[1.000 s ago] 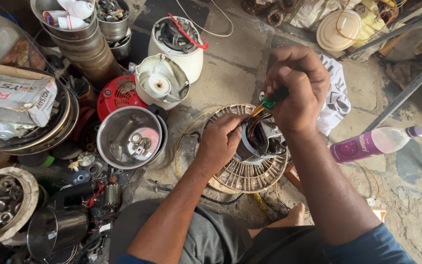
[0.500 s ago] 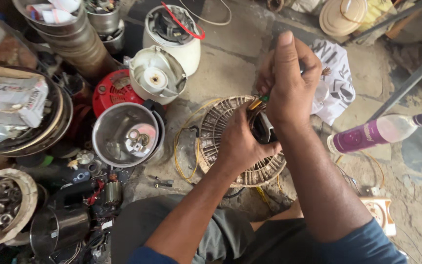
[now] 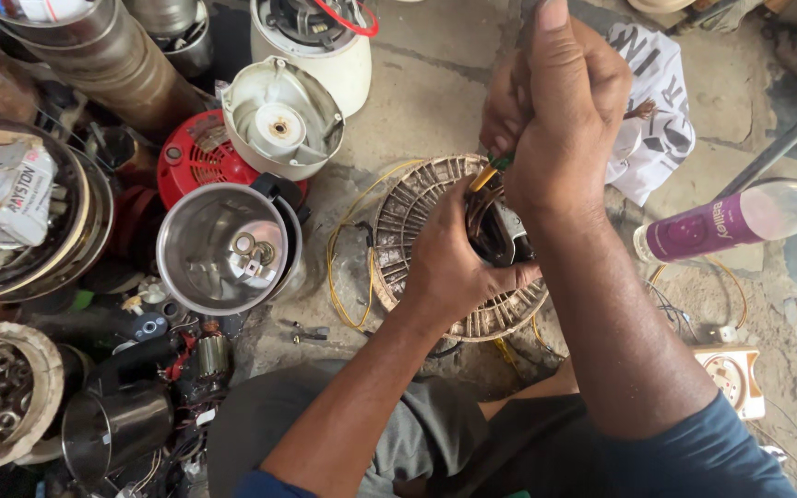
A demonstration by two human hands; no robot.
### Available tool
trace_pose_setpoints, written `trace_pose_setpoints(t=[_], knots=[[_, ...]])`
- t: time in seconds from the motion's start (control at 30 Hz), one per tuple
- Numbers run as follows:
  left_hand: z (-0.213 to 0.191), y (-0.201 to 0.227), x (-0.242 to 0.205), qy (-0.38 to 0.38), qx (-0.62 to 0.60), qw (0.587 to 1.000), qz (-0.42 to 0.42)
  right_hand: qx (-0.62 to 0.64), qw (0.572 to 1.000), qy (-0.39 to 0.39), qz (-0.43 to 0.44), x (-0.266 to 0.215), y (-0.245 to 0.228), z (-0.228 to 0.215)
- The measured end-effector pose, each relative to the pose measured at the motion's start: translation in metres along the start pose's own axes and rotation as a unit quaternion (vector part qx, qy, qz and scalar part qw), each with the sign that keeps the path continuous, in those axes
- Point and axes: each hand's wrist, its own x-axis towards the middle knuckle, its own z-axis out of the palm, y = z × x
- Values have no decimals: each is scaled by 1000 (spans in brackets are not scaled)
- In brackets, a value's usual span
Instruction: The person disassembles an electrical motor from a fan using a screwdriver and pliers to separate the wire connections and remove the motor housing from the base.
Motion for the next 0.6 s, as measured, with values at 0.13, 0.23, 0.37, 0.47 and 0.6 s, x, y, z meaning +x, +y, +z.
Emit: trace_pose_setpoints(t=[0.13, 0.23, 0.37, 0.47, 0.6], knots=[[-2, 0, 1, -10, -9, 1000, 2, -13, 1000, -1, -5, -3, 0, 1], [-3, 1, 1, -21, -11, 1000, -18, -4, 997, -75, 26, 1, -1, -8], [-5, 8, 1, -28, -28, 998, -42, 71, 975, -193, 82, 12, -11, -16], [-4, 6, -2, -4, -47, 999, 8, 23, 993, -104, 55, 6, -4, -7], [1, 0, -5, 11, -28, 999, 34, -67, 996, -43, -32, 3, 6, -7]])
